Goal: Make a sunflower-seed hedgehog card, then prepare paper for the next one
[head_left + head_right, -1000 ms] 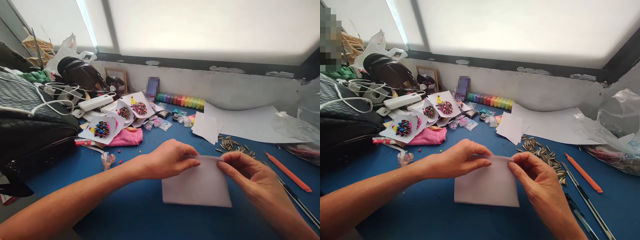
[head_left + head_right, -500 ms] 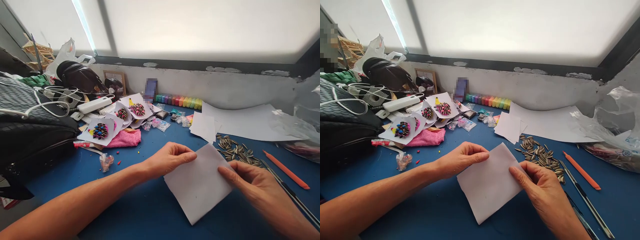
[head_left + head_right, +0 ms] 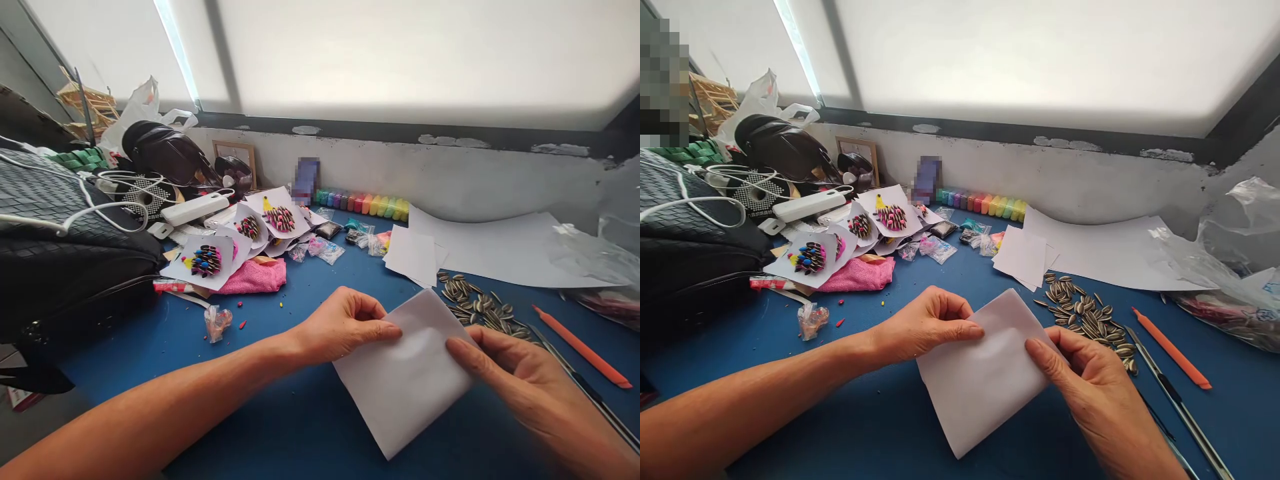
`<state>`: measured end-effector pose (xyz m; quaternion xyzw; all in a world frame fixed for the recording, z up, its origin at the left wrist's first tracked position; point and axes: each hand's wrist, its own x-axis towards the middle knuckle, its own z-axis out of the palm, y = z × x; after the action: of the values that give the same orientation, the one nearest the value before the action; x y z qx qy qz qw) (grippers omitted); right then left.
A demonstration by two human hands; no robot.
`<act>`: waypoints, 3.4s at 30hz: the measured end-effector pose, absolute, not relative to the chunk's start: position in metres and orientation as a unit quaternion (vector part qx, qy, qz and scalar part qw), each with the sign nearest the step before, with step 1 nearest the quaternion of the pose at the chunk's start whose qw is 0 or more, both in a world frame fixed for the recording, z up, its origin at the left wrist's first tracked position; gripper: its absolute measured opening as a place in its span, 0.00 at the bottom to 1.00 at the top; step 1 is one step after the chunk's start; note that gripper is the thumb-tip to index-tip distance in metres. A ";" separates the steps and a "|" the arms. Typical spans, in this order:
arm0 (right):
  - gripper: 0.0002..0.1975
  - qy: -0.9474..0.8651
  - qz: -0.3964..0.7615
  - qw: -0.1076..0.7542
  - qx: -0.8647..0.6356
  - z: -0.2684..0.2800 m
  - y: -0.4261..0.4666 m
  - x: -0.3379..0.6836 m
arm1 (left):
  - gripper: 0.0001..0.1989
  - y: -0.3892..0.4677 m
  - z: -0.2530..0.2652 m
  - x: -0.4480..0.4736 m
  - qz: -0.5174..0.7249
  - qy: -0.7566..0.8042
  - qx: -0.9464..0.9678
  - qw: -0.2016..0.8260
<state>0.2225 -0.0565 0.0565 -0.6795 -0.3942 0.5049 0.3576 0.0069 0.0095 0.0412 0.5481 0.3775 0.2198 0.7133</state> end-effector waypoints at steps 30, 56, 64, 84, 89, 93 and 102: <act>0.31 -0.453 0.455 0.359 -0.677 0.031 -0.051 0.230 | 0.15 0.018 0.032 0.006 0.249 0.426 0.587 0.642; 0.30 -0.434 0.439 0.379 -0.690 0.029 -0.047 0.220 | 0.16 0.018 0.032 0.004 0.253 0.409 0.550 0.683; 0.29 -0.492 0.459 0.324 -0.666 0.041 -0.048 0.223 | 0.15 0.035 0.030 -0.013 0.188 0.361 0.630 0.662; 0.21 -0.329 0.342 0.599 -0.645 0.041 -0.050 0.222 | 0.17 0.033 0.024 -0.002 0.284 0.314 0.435 0.795; 0.17 -0.343 0.365 0.614 -0.610 0.027 -0.056 0.205 | 0.24 -0.007 0.025 0.030 0.245 0.262 0.436 0.825; 0.15 -0.381 0.396 0.574 -0.607 0.024 -0.060 0.186 | 0.20 -0.013 0.024 0.040 0.345 0.269 0.384 0.813; 0.16 -0.449 0.395 0.528 -0.603 0.030 -0.061 0.178 | 0.20 -0.018 0.021 0.041 0.357 0.264 0.394 0.805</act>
<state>0.1782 -0.0612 0.0300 -0.6029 -0.4493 0.3949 0.5279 0.0406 -0.0178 0.0206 0.3944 0.2638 0.3571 0.8046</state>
